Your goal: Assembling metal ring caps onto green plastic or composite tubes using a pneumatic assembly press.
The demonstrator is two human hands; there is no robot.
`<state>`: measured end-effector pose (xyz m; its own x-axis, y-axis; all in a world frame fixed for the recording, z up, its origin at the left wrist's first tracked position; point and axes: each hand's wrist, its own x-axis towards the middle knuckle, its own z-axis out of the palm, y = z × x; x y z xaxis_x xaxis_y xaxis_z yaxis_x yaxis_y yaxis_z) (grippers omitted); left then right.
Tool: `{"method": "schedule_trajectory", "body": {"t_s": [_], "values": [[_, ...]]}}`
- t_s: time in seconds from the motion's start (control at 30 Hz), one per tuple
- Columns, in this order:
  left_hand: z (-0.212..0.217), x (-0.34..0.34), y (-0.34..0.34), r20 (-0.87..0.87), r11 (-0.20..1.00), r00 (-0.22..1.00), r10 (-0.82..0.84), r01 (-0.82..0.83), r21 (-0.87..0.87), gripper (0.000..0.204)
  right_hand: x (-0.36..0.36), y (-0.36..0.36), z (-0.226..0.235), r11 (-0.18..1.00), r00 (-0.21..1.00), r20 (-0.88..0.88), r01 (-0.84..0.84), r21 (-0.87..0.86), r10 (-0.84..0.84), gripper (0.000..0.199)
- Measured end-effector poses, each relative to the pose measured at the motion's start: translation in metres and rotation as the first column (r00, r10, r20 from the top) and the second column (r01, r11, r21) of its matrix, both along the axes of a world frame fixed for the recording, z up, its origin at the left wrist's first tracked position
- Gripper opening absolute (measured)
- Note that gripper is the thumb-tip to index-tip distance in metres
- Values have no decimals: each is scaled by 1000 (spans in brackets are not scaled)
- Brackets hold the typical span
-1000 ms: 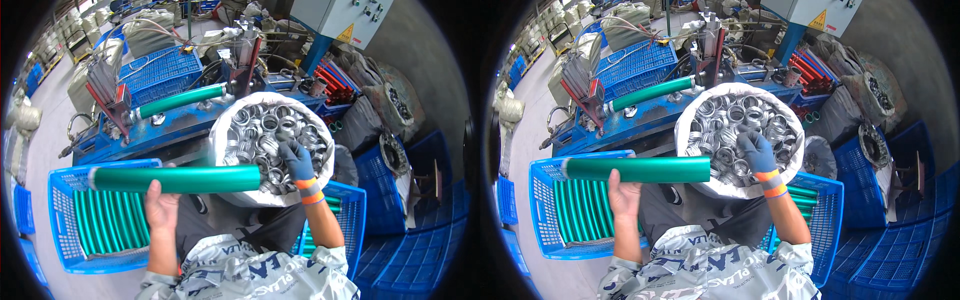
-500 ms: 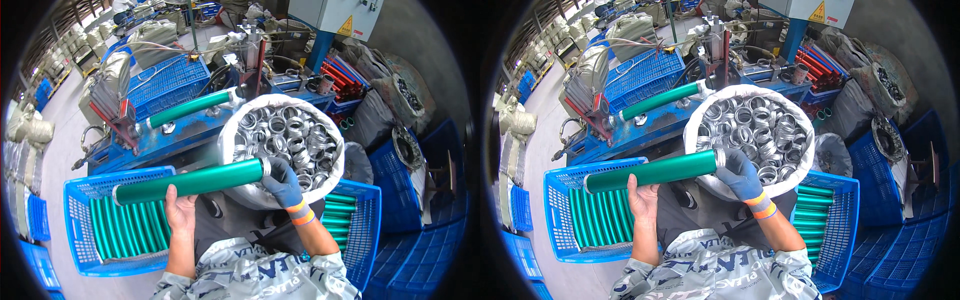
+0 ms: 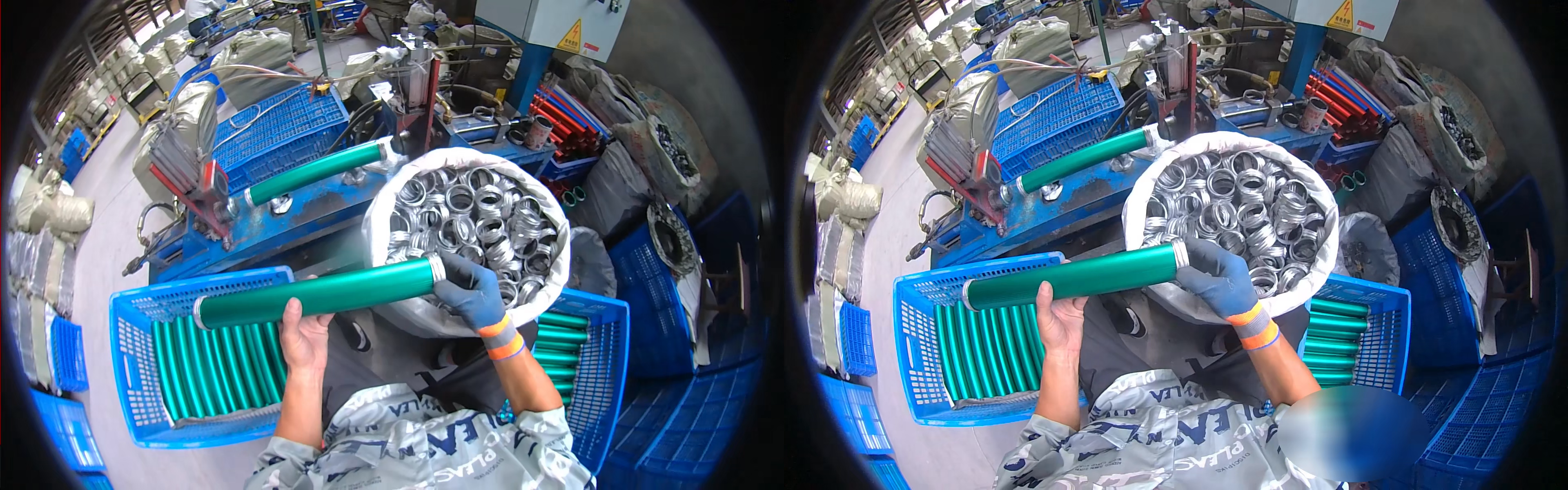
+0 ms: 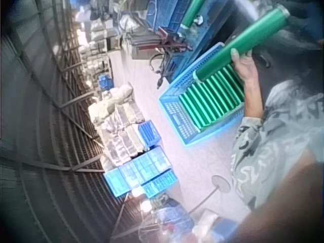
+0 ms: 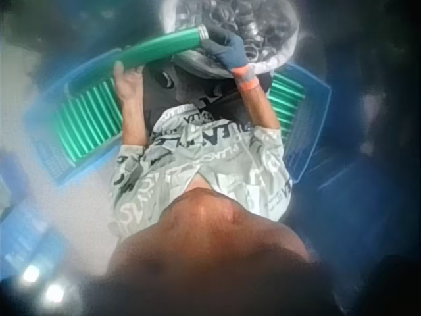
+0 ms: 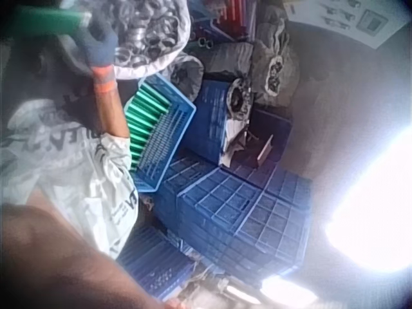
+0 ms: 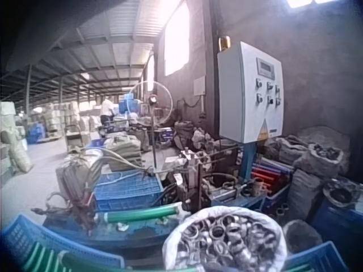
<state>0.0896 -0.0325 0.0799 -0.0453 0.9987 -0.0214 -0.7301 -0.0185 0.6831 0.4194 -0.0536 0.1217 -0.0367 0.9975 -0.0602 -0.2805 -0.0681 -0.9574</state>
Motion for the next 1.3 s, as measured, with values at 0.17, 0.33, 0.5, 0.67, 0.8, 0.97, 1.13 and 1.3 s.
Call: {"method": "schedule_trajectory", "body": {"t_s": [0.17, 0.33, 0.5, 0.67, 0.8, 0.97, 1.13, 1.3], "values": [[-11, -20, 10, 88, 1000, 996, 26, -26, -2, 53, -10, 22, 30, 998, 998, 16, -56, -36, 56, 71], [-34, -59, 23, 277, 988, 952, 127, -97, -121, 72, 10, 124, 50, 969, 965, 251, -130, 210, 75, 60], [-15, -91, 25, 257, 973, 941, 219, -190, -130, 64, -65, 300, 40, 899, 737, 676, -305, 314, 14, 67], [-33, -150, 33, 295, 954, 910, 290, -250, -166, 54, -162, 430, -21, 901, 245, 969, -416, 120, -16, 56], [-45, -192, 25, 256, 930, 898, 357, -319, -181, 55, -215, 478, -76, 922, -231, 945, -362, 137, -231, 35], [-76, -207, 39, 209, 939, 921, 330, -298, -170, 59, -186, 487, -79, 937, -340, 908, -322, 131, -244, 34], [-45, -216, 45, 133, 925, 919, 370, -352, -145, 63, -200, 371, 80, 696, 582, 703, -299, 653, -409, 52], [-28, -123, 164, 68, 989, 988, 142, -139, -52, 69, -59, 261, 140, 787, 907, 233, 150, 598, -350, 64]]}}
